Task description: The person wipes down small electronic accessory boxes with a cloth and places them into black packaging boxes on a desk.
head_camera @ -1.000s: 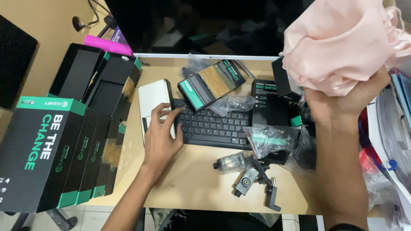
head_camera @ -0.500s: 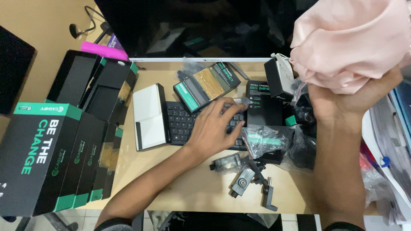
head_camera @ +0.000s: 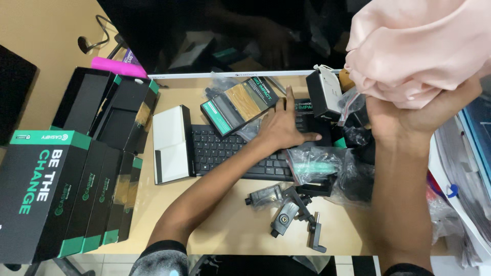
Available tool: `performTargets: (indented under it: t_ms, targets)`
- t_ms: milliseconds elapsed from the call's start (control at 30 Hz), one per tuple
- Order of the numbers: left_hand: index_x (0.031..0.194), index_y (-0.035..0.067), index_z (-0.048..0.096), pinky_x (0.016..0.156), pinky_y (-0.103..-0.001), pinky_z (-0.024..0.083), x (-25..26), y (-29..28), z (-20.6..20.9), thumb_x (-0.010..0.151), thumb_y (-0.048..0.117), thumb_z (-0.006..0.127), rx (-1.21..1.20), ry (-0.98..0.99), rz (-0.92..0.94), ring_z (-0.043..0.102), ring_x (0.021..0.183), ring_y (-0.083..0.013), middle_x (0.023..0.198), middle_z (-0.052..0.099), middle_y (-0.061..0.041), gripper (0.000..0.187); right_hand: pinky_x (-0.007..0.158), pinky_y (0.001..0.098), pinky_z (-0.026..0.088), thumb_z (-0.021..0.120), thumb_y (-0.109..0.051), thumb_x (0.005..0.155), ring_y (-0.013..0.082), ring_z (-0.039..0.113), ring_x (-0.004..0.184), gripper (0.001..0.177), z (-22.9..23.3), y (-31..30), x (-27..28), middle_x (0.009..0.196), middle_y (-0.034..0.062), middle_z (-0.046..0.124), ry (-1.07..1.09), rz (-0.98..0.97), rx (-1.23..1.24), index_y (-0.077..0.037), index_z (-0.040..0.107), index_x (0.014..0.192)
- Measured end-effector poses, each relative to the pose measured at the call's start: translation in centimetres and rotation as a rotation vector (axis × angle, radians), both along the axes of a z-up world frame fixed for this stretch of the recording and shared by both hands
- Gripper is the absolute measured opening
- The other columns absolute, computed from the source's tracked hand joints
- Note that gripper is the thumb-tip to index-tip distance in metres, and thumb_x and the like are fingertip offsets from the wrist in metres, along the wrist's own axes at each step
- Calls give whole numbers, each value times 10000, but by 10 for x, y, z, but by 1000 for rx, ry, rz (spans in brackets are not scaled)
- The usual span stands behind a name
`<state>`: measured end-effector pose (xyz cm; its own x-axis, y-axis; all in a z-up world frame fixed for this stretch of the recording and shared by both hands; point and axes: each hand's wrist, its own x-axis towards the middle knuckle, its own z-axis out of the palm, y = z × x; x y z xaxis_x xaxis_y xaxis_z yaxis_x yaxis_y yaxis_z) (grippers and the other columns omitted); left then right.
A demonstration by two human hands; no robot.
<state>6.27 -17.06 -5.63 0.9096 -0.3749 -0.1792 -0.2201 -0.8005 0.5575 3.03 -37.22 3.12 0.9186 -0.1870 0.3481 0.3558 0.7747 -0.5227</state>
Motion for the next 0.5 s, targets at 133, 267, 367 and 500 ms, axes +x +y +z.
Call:
performTargets:
  t_ms: [133,267,367,500]
  targets:
    - [1620,-3,96,1018,-479,534,4,8,-5,510,622,908,-32,138,56,585,1253,-471,1414,475,-328,1511,857,310,503,388,-346,1093,173,609,911,395,-7,0,-1,1015,65,595,8,2,11,-5,557,1199]
    - [1469,28,480,1011,-467,512,10,31,-7,659,464,924,-358,-179,148,612,1224,-413,1320,584,-279,1022,839,306,500,390,-357,1099,169,605,892,399,-15,-7,0,997,61,594,8,-14,6,-6,562,1180]
    - [1374,52,627,935,-414,566,8,56,3,778,297,868,-575,-239,237,707,1085,-320,1218,708,-209,688,826,302,498,392,-365,1103,165,603,877,403,-24,-12,-1,983,58,592,-10,-15,-10,-7,566,1166]
    - [1389,32,569,845,-307,632,-1,84,22,853,105,805,-870,-174,326,762,998,-184,1138,759,-153,591,832,306,498,402,-356,1114,167,609,900,384,-27,-7,6,992,54,590,-41,23,-47,-13,569,1153]
